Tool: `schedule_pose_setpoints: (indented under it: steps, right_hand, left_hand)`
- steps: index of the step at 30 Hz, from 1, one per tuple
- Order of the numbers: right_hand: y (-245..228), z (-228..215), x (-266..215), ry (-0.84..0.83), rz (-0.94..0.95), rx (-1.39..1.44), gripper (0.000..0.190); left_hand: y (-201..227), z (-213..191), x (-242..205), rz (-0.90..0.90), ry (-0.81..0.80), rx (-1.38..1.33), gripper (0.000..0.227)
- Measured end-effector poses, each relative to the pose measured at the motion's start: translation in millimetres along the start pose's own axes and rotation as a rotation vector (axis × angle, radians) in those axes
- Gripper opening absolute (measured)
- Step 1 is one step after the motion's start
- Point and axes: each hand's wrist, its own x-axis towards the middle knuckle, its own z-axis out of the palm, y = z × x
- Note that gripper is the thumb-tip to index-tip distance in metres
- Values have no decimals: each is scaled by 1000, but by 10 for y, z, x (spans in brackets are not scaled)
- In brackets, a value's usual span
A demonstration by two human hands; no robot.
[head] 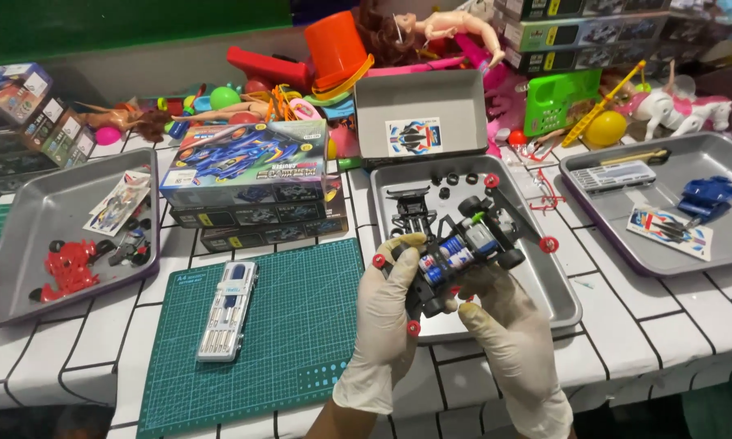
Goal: The person assembles a toy car chassis by hand, attaching wheels, axles, and red body panels to a black frame. They handle various small plastic parts and components from a metal tray, fitting them together to form the vehicle's structure.
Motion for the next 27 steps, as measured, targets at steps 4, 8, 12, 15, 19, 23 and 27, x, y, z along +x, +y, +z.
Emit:
schedule_pose_setpoints:
  steps: [4,8,12,15,19,23,27]
  right_hand:
    - [239,-143,159,-78,-141,-91,28]
    - [209,-142,197,-60,-45,198,47]
    - [53,-143,168,68,23,207,39]
    - [118,-227,222,63,27,238,36]
    - [271,-367,302,0,-36,171,37]
    - [272,-373,291,4,16,195,41]
    - [183,-308,278,-8,50,267,43]
  left_hand:
    - [-118,-29,66,107,-43,63,27]
    - [-176,-92,80,179,-183,315,31]
    - [-191,-70,41,70,-234,400,21]
    - [-176,-55,52,46,-189,547,22]
    - [-224,-108,56,76,-279,546,23]
    - [-221,-128,67,-14,-272,547,26]
    - [-261,-108,58,34,-231,510,31]
